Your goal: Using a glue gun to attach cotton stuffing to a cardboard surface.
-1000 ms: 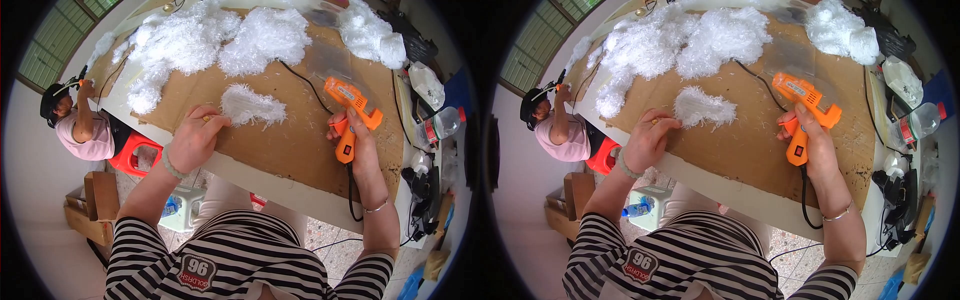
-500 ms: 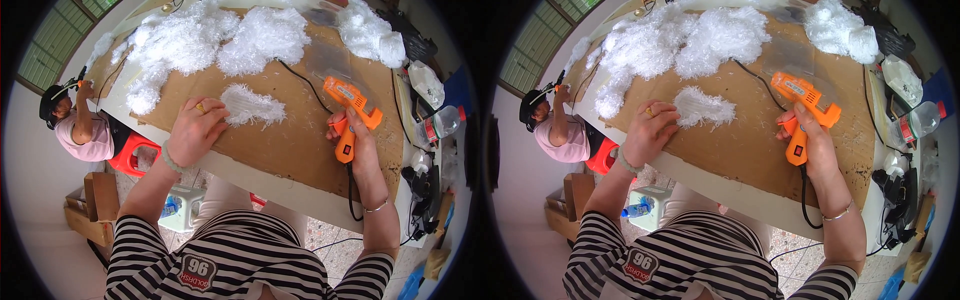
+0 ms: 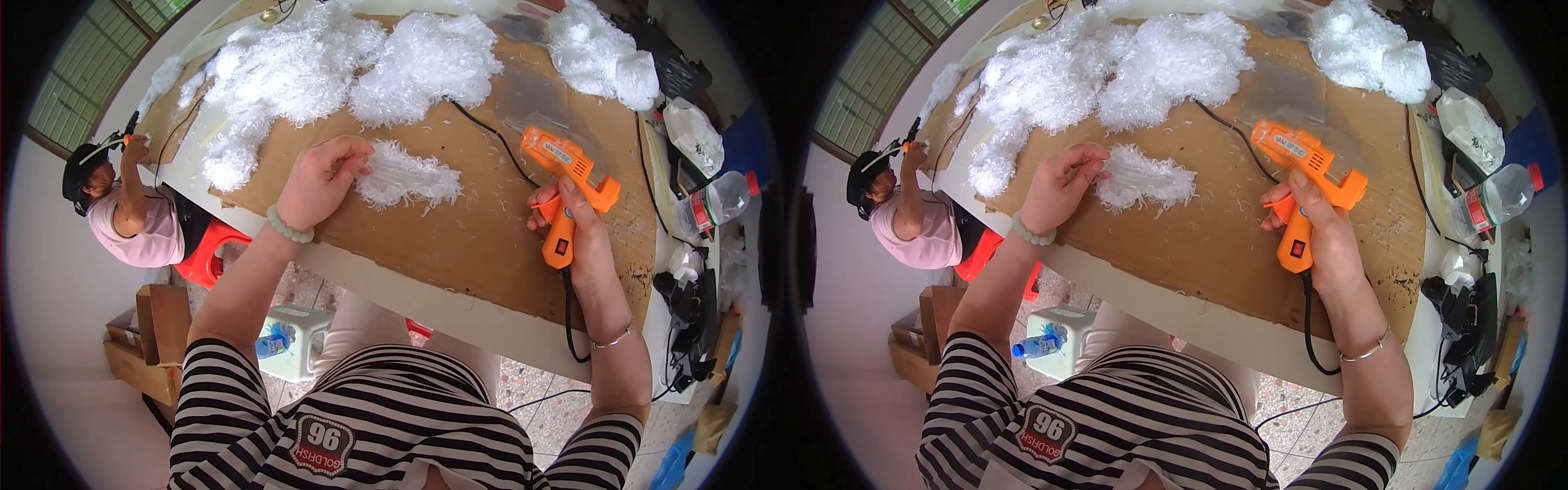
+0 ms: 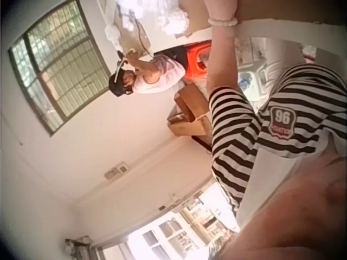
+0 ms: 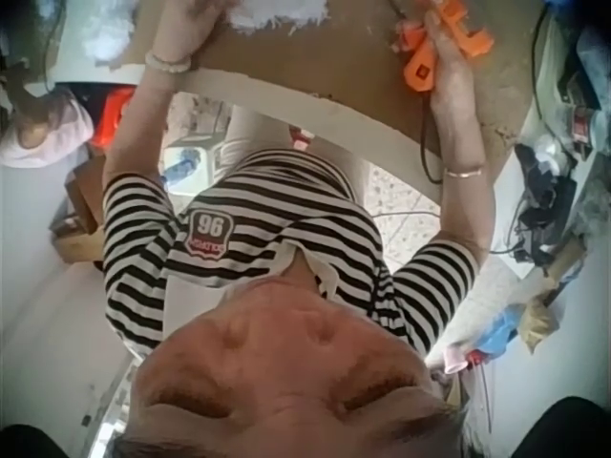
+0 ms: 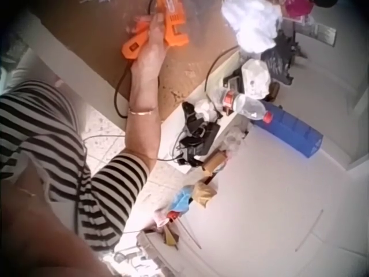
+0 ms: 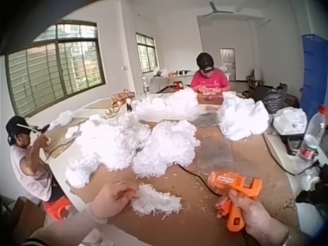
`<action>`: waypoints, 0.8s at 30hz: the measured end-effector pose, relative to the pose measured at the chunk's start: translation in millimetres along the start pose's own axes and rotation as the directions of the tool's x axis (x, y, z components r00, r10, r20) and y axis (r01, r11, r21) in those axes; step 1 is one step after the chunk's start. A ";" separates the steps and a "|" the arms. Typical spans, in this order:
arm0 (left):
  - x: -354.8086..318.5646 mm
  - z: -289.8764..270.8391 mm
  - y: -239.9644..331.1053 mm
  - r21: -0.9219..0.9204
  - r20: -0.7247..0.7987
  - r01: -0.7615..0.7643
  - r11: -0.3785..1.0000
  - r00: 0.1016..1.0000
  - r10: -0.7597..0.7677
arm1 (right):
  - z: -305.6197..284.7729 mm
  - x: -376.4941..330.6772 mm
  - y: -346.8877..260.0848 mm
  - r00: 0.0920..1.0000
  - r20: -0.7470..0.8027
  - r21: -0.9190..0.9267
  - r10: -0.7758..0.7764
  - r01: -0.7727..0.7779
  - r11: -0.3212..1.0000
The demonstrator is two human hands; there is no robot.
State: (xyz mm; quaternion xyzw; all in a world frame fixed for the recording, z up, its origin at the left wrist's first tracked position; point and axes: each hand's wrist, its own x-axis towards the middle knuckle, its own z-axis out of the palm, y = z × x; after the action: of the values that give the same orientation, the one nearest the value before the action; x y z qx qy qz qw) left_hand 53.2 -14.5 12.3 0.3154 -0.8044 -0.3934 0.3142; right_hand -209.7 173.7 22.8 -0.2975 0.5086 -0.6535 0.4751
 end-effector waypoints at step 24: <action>-28.9 12.9 33.8 0.490 0.282 -0.556 0.671 0.830 0.481 | -3.1 1.1 1.4 1.000 -0.006 -0.030 -0.017 0.016 0.999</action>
State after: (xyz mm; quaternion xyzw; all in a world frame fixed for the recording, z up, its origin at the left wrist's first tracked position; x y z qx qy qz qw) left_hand 52.1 29.6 26.5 0.1241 -0.9571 -0.0575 0.2554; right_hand -212.4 173.8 20.4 -0.3067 0.5172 -0.6507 0.4636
